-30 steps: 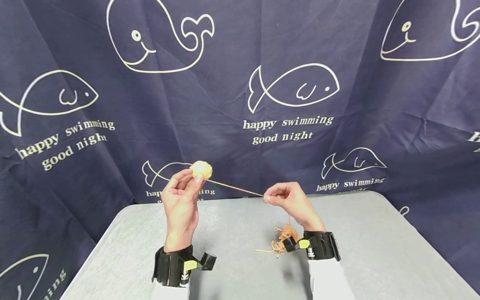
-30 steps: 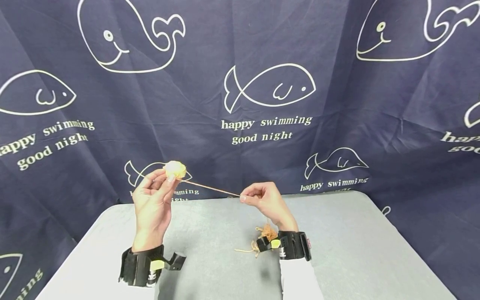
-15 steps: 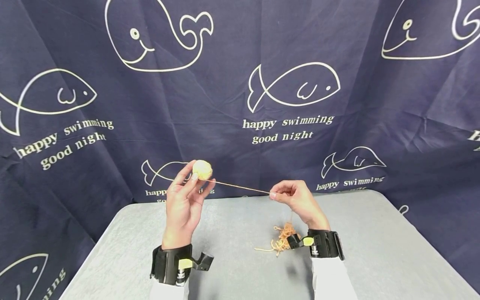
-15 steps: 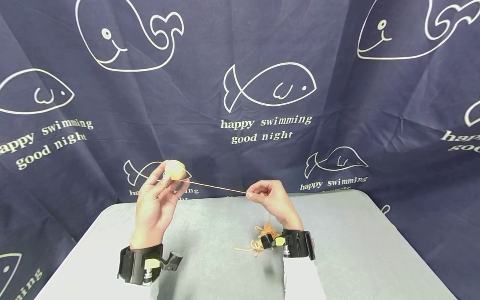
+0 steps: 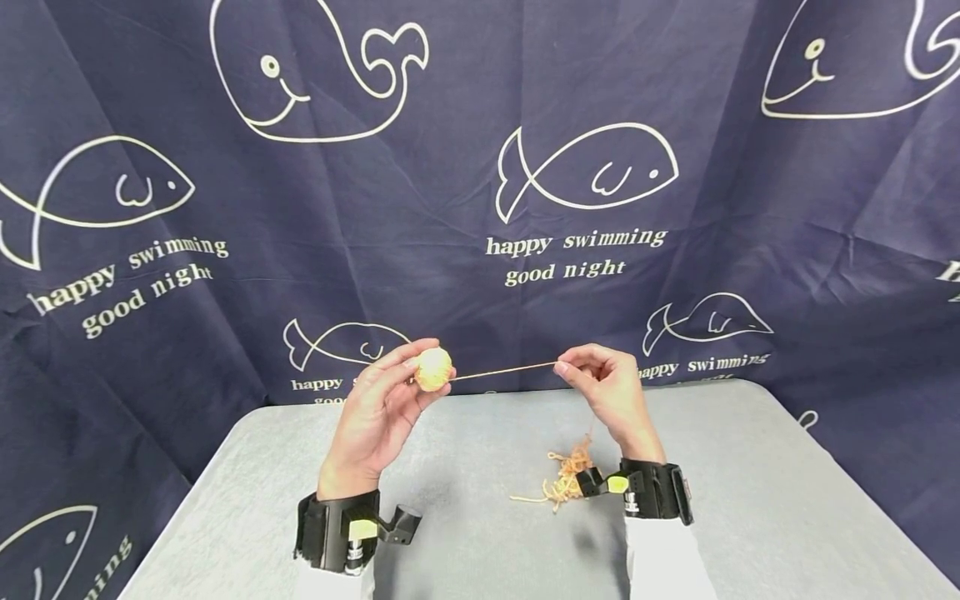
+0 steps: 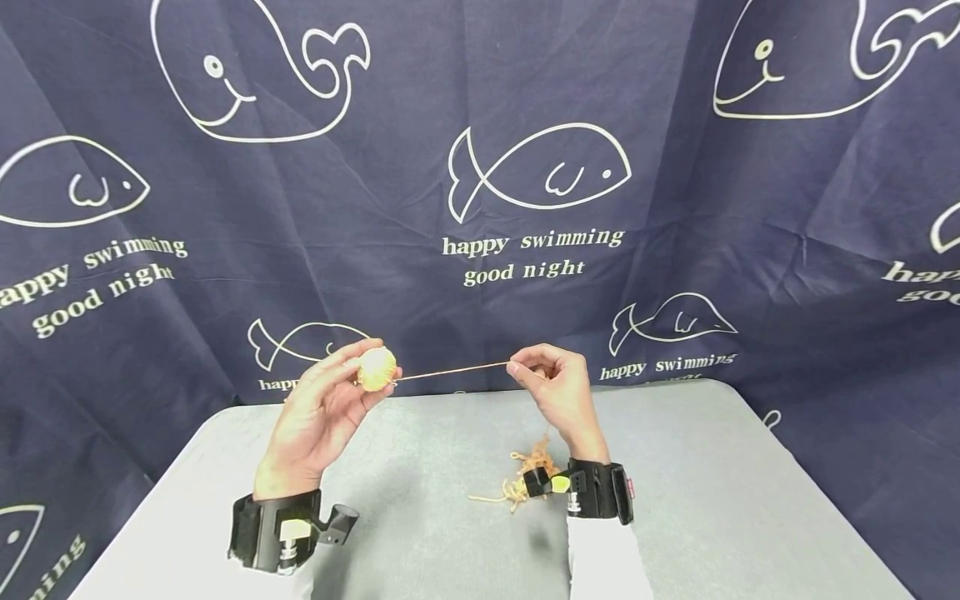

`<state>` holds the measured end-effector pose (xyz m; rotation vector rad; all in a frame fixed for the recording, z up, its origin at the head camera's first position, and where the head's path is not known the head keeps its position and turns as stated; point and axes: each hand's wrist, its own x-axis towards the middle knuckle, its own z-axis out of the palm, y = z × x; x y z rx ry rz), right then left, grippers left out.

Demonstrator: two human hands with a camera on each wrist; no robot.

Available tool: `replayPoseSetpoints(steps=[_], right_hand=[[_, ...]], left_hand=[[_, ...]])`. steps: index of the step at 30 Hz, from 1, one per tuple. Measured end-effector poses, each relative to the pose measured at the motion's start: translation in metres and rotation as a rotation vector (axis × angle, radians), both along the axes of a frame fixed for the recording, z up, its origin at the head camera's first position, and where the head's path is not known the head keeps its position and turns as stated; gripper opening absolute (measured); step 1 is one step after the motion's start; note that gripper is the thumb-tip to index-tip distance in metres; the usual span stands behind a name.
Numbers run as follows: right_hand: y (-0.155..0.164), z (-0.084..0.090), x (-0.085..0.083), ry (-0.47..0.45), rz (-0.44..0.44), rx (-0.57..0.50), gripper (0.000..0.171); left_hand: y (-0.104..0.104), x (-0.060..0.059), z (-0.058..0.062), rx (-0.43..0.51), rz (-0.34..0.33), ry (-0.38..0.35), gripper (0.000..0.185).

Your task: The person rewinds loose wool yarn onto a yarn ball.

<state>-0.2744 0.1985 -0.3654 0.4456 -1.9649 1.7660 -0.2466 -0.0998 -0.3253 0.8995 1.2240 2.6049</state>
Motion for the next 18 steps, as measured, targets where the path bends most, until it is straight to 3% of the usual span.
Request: replayPoseSetpoints(steps=[4,8,13,18], right_hand=[[0.0,0.004,0.003,0.014,0.013,-0.004,0.009],[0.002,0.008,0.008,0.017,0.034,0.004,0.009],[0.011,0.007,0.01,-0.022,0.054,0.09,0.009],[0.028,-0.001,0.006,-0.109,0.034,0.219,0.009]], left_hand=[[0.002,0.0,-0.003,-0.11,0.155,0.013,0.032],[0.003,-0.003,-0.005,-0.18,0.297,-0.038,0.041],[0.001,-0.008,-0.006,-0.15,0.518,-0.098,0.042],[-0.012,-0.013,-0.006,-0.062,0.759,-0.015,0.045]])
